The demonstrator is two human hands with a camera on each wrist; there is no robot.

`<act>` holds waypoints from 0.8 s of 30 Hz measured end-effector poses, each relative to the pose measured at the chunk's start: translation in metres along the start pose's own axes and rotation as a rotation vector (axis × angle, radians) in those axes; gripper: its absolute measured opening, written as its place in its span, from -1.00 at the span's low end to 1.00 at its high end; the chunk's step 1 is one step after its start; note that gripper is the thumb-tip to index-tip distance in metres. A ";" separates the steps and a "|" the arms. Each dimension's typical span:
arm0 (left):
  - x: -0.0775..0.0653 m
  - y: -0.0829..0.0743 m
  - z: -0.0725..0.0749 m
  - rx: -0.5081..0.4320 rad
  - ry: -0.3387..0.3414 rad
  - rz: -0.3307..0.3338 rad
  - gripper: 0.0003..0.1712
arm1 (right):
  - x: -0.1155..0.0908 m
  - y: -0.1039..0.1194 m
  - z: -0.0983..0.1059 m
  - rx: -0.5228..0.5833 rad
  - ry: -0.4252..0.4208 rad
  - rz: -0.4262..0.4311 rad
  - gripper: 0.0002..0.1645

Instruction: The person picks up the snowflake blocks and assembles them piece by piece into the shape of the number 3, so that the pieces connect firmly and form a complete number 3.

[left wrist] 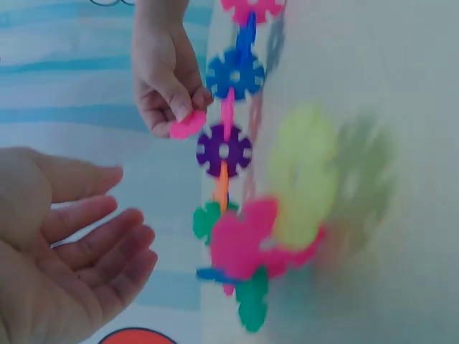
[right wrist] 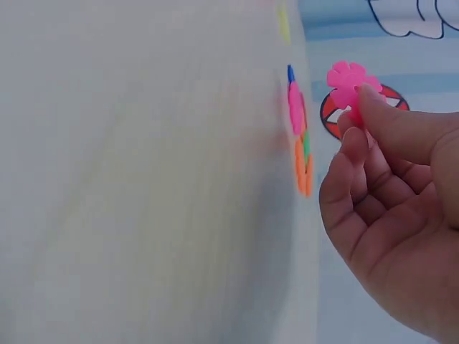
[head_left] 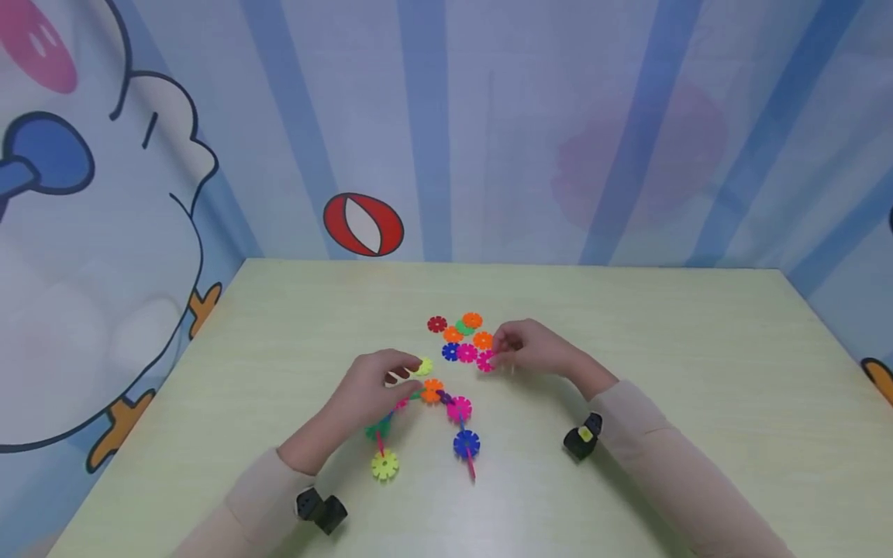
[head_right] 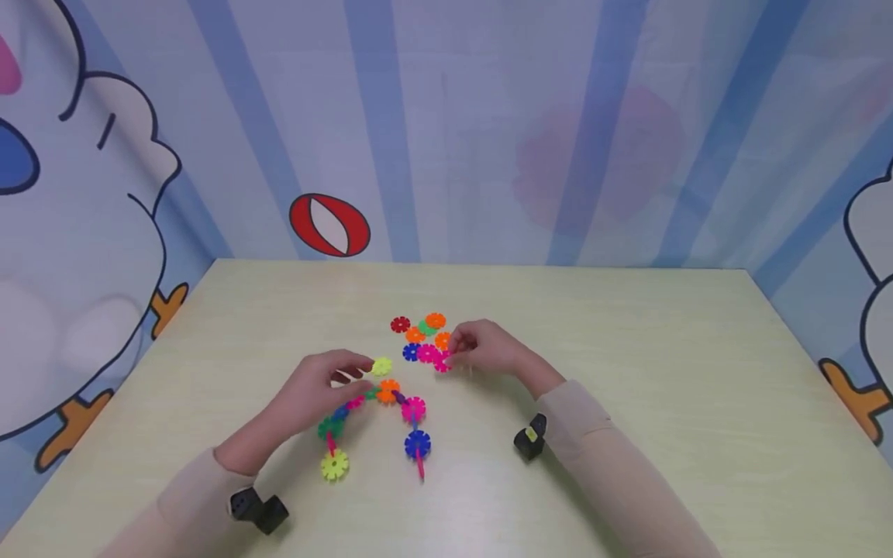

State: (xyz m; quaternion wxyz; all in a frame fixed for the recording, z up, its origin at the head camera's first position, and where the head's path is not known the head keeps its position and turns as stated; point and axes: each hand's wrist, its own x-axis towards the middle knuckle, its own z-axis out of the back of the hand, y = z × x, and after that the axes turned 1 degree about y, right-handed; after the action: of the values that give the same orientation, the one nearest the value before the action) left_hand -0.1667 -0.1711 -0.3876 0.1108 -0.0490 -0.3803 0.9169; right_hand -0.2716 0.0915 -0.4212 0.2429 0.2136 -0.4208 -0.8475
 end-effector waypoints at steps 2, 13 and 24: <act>-0.009 -0.005 -0.006 -0.041 -0.047 0.041 -0.68 | -0.007 0.004 -0.001 0.029 0.010 0.010 -0.87; -0.045 -0.017 -0.044 -0.181 0.046 0.112 -0.56 | -0.037 0.010 -0.016 0.147 0.081 0.042 -0.77; -0.046 -0.020 -0.065 -0.163 0.147 0.221 -0.47 | -0.042 0.007 -0.032 0.108 0.156 0.092 -0.92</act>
State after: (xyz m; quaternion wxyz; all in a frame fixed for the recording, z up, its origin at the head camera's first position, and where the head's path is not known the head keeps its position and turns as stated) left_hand -0.1075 -0.1234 -0.4188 0.0326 -0.1661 -0.4364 0.8837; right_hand -0.2184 0.0935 -0.4269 0.3018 0.2720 -0.4553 -0.7922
